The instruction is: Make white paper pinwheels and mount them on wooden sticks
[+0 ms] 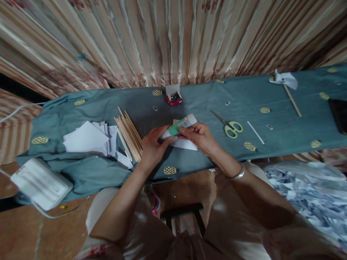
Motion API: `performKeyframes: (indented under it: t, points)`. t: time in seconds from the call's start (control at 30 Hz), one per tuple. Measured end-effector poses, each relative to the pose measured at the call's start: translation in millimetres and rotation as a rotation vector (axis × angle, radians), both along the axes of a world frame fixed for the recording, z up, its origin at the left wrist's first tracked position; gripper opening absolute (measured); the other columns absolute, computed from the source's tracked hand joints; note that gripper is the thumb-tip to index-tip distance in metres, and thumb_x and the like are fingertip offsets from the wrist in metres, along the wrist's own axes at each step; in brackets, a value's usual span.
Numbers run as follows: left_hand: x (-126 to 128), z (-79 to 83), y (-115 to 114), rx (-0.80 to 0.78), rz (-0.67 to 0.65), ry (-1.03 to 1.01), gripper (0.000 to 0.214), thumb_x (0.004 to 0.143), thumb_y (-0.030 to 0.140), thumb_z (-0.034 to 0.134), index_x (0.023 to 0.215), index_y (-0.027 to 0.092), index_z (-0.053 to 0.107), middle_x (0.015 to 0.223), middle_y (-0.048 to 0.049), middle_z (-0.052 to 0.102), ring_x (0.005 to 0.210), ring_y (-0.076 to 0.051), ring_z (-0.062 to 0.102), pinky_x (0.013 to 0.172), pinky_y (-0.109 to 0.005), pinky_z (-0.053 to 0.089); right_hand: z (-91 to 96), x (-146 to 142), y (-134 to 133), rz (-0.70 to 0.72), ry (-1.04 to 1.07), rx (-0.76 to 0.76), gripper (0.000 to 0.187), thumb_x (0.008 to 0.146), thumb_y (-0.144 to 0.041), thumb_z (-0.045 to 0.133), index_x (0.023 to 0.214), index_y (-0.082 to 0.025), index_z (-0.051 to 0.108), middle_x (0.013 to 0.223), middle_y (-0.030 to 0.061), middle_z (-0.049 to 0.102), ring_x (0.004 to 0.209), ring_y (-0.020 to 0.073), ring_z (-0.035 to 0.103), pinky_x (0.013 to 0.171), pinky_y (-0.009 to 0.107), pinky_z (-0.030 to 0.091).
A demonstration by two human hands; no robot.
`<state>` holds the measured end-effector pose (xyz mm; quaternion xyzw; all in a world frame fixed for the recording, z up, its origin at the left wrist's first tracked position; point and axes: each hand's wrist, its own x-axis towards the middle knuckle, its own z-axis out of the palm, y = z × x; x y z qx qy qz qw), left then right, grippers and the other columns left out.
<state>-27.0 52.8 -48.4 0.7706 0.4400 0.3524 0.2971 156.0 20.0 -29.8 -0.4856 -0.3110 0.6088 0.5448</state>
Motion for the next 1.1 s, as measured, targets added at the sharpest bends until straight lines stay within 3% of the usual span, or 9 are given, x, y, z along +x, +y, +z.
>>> performKeyframes:
  t: [0.1,0.2,0.3,0.4,0.5,0.6,0.67,0.83,1.1]
  points:
    - [-4,-3.8,11,-0.027,0.09,0.031,0.034,0.089,0.042,0.062,0.112,0.019,0.07,0.101,-0.0058,0.074,0.089,-0.021,0.068,0.082,-0.034,0.053,-2.8,17,1,-0.105,-0.164,0.091,0.039,0.065,-0.051,0.084,0.089,-0.023,0.072,0.08,-0.0006,0.076,0.074,0.0136,0.07,0.075,0.027,0.057]
    - [-13,-7.7,26,0.031,0.152,0.153,0.032,0.088,0.039,0.06,0.111,0.017,0.068,0.102,-0.0073,0.072,0.093,-0.023,0.067,0.086,-0.037,0.052,-6.4,39,-4,-0.196,-0.466,0.172,0.034,0.077,-0.049,0.075,0.101,-0.025,0.071,0.087,0.0008,0.077,0.08,0.0168,0.07,0.08,0.033,0.056]
    - [-19,-8.2,37,0.089,0.155,0.299,0.032,0.09,0.037,0.058,0.112,0.016,0.067,0.105,-0.0114,0.07,0.1,-0.028,0.065,0.092,-0.043,0.049,-7.2,54,-12,-0.116,-0.849,0.27,0.023,0.088,-0.041,0.063,0.102,-0.025,0.073,0.101,0.0041,0.077,0.095,0.022,0.069,0.093,0.041,0.053]
    - [-18,-1.9,35,0.18,0.118,0.353,0.036,0.09,0.037,0.058,0.119,0.016,0.063,0.113,-0.0132,0.068,0.11,-0.032,0.059,0.098,-0.048,0.045,-6.5,60,-20,0.031,-1.067,0.399,0.025,0.093,-0.03,0.053,0.106,-0.024,0.073,0.113,0.0059,0.075,0.109,0.0245,0.066,0.103,0.046,0.048]
    - [-7,6.9,17,0.302,0.013,0.318,0.048,0.089,0.044,0.061,0.13,0.019,0.056,0.127,-0.0123,0.063,0.122,-0.032,0.052,0.104,-0.049,0.041,-7.5,61,-24,0.123,-1.149,0.476,0.03,0.094,-0.023,0.046,0.111,-0.024,0.072,0.122,0.0074,0.071,0.117,0.0243,0.063,0.107,0.049,0.045]
    - [7,8.6,-8,0.361,-0.282,0.325,0.035,0.093,0.042,0.058,0.121,0.02,0.062,0.119,-0.0111,0.067,0.114,-0.029,0.056,0.098,-0.045,0.045,-10.3,62,-28,0.162,-1.194,0.495,0.033,0.094,-0.02,0.045,0.115,-0.022,0.07,0.127,0.0089,0.069,0.123,0.0248,0.059,0.109,0.05,0.045]
    - [16,4.9,-20,0.391,-0.388,0.325,0.027,0.093,0.034,0.059,0.115,0.018,0.065,0.112,-0.0117,0.069,0.111,-0.028,0.058,0.095,-0.042,0.047,-11.9,62,-30,0.178,-1.205,0.497,0.033,0.094,-0.02,0.045,0.116,-0.021,0.07,0.129,0.0098,0.067,0.125,0.025,0.058,0.109,0.05,0.045]
    - [28,-4.3,-26,0.424,-0.408,0.378,0.02,0.097,0.025,0.052,0.106,0.018,0.069,0.102,-0.0093,0.072,0.099,-0.025,0.06,0.088,-0.041,0.047,-14.4,60,-34,0.198,-1.194,0.47,0.033,0.093,-0.019,0.046,0.117,-0.023,0.069,0.131,0.0089,0.066,0.126,0.0258,0.057,0.111,0.051,0.044]
    - [29,-0.9,-26,0.57,-0.398,0.398,0.019,0.098,0.017,0.05,0.097,0.015,0.069,0.092,-0.0072,0.073,0.087,-0.021,0.061,0.079,-0.036,0.047,-7.2,62,-37,0.218,-1.171,0.479,0.038,0.089,-0.011,0.043,0.114,-0.023,0.069,0.13,0.0077,0.066,0.125,0.0227,0.059,0.11,0.046,0.045]
